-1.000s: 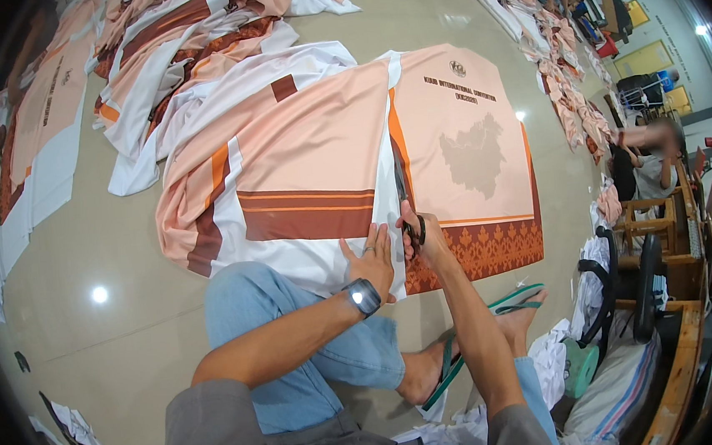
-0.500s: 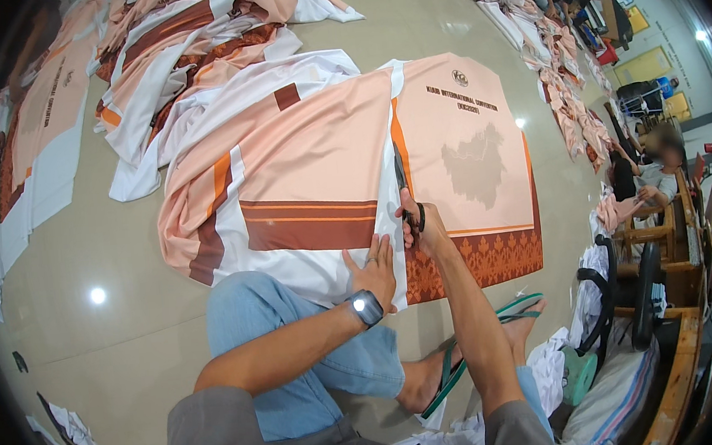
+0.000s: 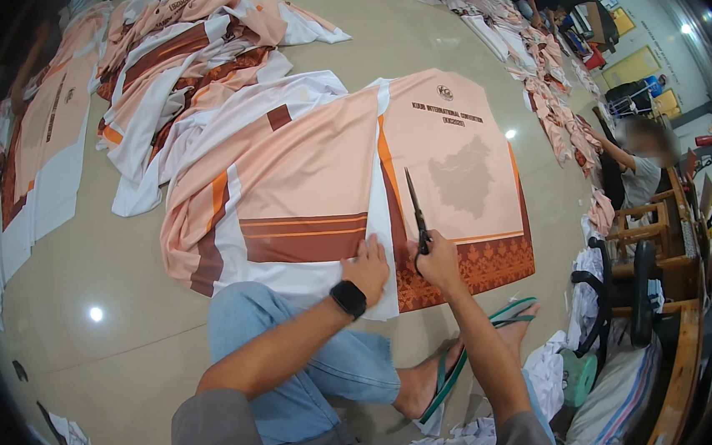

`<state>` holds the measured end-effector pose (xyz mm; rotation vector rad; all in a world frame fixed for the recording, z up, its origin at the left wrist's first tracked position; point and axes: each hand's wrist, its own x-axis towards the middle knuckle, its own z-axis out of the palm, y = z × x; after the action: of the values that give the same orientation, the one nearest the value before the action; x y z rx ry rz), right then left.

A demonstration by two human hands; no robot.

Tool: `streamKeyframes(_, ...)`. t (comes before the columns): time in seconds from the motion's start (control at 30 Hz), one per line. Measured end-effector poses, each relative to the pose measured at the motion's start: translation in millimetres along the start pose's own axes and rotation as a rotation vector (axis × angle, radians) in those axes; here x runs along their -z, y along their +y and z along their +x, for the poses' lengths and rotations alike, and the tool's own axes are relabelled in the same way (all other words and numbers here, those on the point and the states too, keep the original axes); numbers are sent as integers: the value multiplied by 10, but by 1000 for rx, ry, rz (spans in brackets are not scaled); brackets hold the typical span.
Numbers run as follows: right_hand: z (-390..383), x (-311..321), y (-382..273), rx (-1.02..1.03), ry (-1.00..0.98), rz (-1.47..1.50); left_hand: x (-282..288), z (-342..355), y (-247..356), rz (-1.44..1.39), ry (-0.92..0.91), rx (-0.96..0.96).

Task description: The person sits on the floor and uses scissors to cut a peach-colored t-shirt along its seams and edges. The person repeatedly repositions the garment and cuts away sections, leaving cut pieces on the floor.

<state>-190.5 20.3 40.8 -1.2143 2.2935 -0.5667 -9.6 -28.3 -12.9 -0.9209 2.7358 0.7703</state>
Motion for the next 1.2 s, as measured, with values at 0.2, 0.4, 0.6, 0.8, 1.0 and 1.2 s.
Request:
streamKeyframes(0.2, -386, 294, 1026, 73, 57, -127, 501, 263, -420, 166, 179, 279)
streamKeyframes(0.4, -1007, 528, 1320, -153, -33, -313, 103, -37, 34, 160, 2, 32)
streamKeyframes(0.6, -1369, 834, 1371, -260, 131, -181, 178, 62, 12, -97, 192, -200)
streamKeyframes(0.8, -1394, 604, 1221, -152, 139, -21, 752, 967, -660, -29, 269, -45)
streamKeyframes(1.0, -1442, 457, 1183, -57, 76, 96, 907, 1101, -1657, 3, 197, 394)
streamKeyframes(1.2, -1505, 476, 983, -133, 57, -21, 1033, 896, -1441, 97, 93, 611)
